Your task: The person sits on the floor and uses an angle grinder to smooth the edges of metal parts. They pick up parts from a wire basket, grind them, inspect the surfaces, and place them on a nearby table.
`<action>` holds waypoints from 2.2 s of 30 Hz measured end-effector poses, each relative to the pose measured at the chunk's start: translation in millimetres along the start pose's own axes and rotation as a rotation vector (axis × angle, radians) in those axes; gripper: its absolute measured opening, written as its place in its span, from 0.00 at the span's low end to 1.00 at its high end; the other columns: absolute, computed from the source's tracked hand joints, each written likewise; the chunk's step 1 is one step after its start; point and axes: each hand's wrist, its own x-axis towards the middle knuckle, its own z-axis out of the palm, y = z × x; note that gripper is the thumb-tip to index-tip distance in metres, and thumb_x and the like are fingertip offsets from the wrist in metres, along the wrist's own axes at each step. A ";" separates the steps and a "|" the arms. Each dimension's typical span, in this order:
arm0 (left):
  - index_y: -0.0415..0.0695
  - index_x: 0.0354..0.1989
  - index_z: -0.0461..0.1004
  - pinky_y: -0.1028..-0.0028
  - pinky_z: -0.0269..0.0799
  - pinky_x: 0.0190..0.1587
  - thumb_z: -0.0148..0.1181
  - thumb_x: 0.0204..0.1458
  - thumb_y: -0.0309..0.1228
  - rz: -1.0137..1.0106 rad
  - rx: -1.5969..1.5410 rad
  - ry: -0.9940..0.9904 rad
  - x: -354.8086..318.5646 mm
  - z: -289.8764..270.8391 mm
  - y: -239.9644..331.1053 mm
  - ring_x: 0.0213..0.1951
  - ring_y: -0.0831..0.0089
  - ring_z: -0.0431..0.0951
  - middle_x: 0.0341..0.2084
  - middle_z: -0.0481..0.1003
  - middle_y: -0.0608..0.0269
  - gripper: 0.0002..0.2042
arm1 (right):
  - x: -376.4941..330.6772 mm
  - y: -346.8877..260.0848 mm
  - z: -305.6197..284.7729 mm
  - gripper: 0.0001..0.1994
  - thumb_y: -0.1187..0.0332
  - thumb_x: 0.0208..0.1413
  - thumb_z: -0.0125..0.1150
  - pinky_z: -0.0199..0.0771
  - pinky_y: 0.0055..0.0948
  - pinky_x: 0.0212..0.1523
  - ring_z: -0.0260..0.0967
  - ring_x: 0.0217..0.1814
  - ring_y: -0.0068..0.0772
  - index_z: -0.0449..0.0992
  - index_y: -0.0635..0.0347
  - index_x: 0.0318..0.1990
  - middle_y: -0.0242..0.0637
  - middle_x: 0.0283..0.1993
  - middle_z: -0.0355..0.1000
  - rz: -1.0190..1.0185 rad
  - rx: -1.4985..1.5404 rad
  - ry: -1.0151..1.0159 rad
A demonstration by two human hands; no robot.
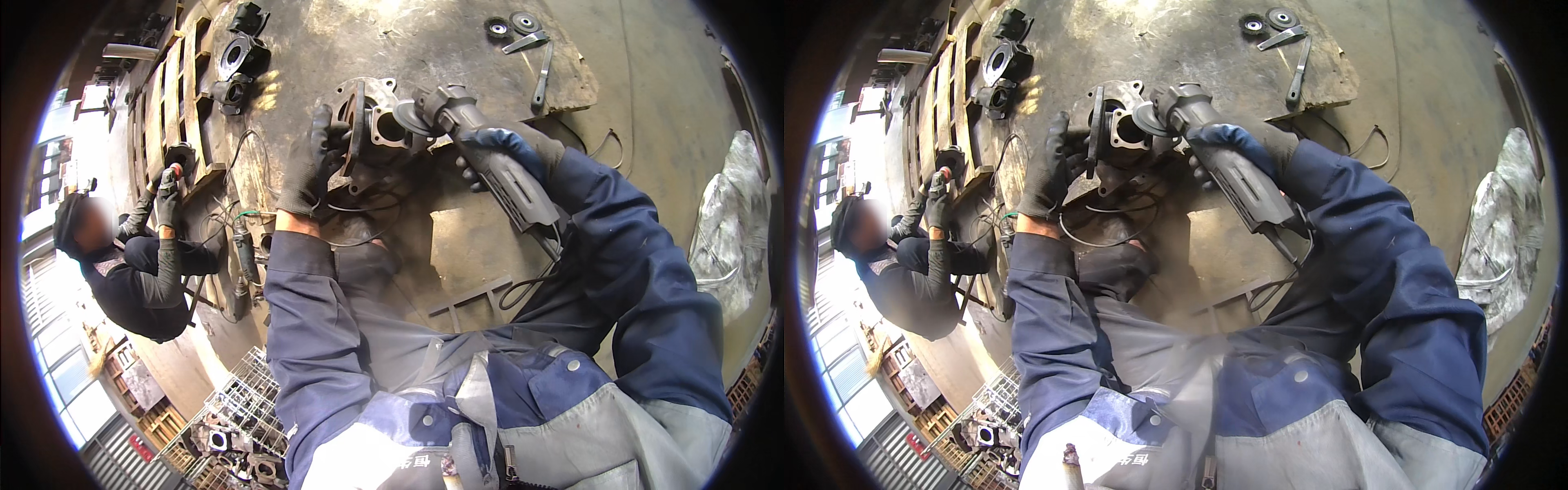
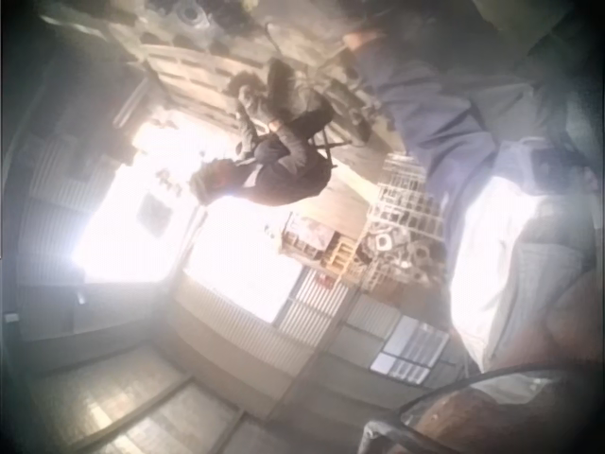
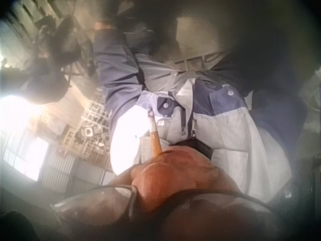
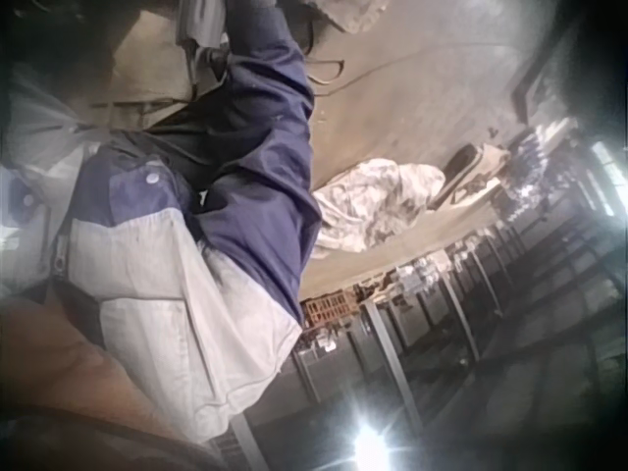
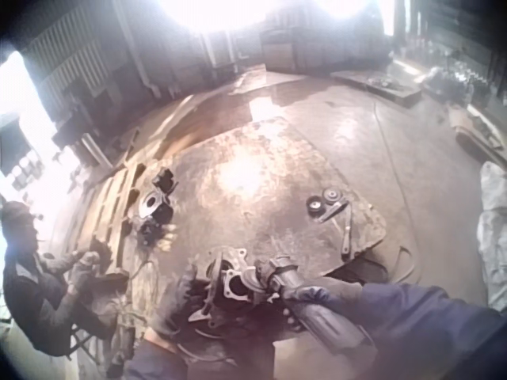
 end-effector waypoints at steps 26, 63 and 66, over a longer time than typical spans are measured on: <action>0.32 0.56 0.78 0.68 0.79 0.52 0.54 0.65 0.62 0.022 -0.025 -0.045 -2.8 -6.9 -5.0 0.48 0.64 0.83 0.50 0.82 0.49 0.37 | -32.5 46.7 47.1 0.34 0.66 0.53 0.78 0.80 0.29 0.41 0.76 0.41 0.25 0.66 0.64 0.64 0.38 0.47 0.76 -0.276 -0.743 0.162; 0.38 0.57 0.76 0.69 0.79 0.47 0.75 0.55 0.29 0.344 0.386 -0.244 -8.8 8.7 -22.9 0.42 0.72 0.83 0.46 0.83 0.57 0.22 | -66.2 -5.7 29.1 0.29 0.51 0.68 0.62 0.83 0.44 0.59 0.78 0.55 0.43 0.66 0.63 0.67 0.50 0.55 0.74 -0.514 0.023 0.147; 0.39 0.56 0.77 0.68 0.79 0.49 0.74 0.54 0.28 0.453 0.653 -0.123 -2.9 10.2 -34.6 0.44 0.72 0.84 0.44 0.84 0.55 0.21 | -69.2 -12.3 32.8 0.30 0.52 0.68 0.61 0.85 0.40 0.54 0.79 0.48 0.35 0.65 0.65 0.67 0.43 0.51 0.76 -0.593 0.051 0.107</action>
